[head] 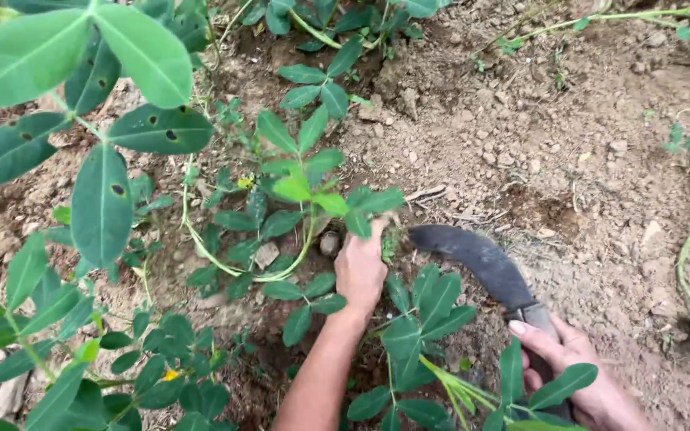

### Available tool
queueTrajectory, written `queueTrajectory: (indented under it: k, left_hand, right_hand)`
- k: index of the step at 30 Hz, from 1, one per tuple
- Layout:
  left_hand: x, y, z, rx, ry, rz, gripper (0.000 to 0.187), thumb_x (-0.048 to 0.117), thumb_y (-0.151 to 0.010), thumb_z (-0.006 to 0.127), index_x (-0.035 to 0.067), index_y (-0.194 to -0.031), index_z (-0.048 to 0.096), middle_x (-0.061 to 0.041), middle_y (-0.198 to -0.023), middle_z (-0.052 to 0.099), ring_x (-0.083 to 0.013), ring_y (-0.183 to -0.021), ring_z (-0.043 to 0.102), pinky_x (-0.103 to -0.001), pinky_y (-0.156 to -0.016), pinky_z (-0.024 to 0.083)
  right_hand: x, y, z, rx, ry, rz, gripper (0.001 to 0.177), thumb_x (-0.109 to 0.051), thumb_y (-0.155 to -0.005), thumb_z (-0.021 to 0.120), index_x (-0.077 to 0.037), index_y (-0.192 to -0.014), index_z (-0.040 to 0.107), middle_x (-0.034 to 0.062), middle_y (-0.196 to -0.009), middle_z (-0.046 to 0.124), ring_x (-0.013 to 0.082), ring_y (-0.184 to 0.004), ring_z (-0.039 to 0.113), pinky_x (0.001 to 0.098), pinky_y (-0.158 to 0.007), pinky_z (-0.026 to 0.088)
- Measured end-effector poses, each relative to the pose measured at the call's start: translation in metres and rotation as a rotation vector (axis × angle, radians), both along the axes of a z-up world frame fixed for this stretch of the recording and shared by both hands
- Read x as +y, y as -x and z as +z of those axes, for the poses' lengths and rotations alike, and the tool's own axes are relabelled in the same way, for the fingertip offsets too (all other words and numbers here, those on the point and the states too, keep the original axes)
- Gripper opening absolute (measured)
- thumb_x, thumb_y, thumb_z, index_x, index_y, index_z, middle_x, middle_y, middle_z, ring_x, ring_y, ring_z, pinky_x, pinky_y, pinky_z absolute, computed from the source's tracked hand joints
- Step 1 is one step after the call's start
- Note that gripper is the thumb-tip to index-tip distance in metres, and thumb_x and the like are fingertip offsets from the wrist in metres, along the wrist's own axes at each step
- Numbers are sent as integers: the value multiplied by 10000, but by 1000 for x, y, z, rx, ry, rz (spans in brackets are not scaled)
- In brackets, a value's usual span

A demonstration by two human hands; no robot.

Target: The person pulls weeds and clears small plants from the soil using a sickle.

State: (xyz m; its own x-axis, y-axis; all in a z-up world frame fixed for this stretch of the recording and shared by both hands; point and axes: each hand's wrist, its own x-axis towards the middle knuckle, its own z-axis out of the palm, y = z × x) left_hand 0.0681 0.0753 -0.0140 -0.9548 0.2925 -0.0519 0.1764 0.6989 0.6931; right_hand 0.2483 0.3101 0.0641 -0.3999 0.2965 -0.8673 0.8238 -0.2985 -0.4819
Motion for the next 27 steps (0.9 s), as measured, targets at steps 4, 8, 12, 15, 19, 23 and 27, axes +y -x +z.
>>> queueTrajectory:
  k: [4,8,12,15,19,23,27]
  left_hand:
    - [7,2,-19,88,60,-10,482,-71,-717,603,119,-1160,614,-196,-1134,641,-408,-1009,651,-515,-813,534]
    - [4,5,-33,-61,47,-15,280,-65,-788,612,29,-1051,585,-205,-1027,654,-406,-941,659,-513,-811,529]
    - [-13,1,-19,-36,-101,231,126,124,-789,749,55,-863,674,-117,-755,701,-281,-685,680,-423,-681,553]
    - [-19,-4,-2,-196,-66,322,159,174,-813,783,40,-811,698,-85,-674,687,-222,-612,657,-389,-653,535]
    - [-6,-18,-5,-309,-232,172,154,113,-770,794,63,-858,678,-29,-738,716,-135,-682,654,-325,-626,564]
    - [29,-30,8,-449,-363,8,173,-5,-809,704,68,-961,665,-53,-902,677,-163,-755,671,-370,-630,578]
    - [55,-39,-1,-44,2,-322,431,-94,-757,669,85,-1146,614,-135,-1040,581,-321,-916,660,-429,-797,573]
  right_hand:
    - [5,-4,-13,71,64,-15,294,-292,-881,716,-49,-901,551,51,-608,547,163,-443,484,331,-398,404]
    - [-5,-14,-8,92,-123,177,297,-306,-872,740,-58,-995,630,69,-653,638,167,-513,570,335,-460,468]
    - [6,-48,-6,306,-388,528,485,-332,-817,764,-128,-1238,635,20,-809,731,114,-640,681,301,-567,557]
    - [32,-66,13,267,-282,325,450,-295,-822,766,-104,-1207,634,34,-749,658,128,-578,615,307,-513,504]
    - [90,-135,-1,58,-80,10,344,-203,-935,752,-1,-1172,605,121,-666,601,216,-434,533,364,-392,430]
    - [67,-129,-12,-21,-20,-8,345,-214,-936,779,23,-1058,559,129,-631,552,237,-433,519,392,-383,441]
    - [39,-95,-43,24,82,-78,298,-291,-916,691,-11,-977,609,80,-613,554,171,-404,491,336,-380,402]
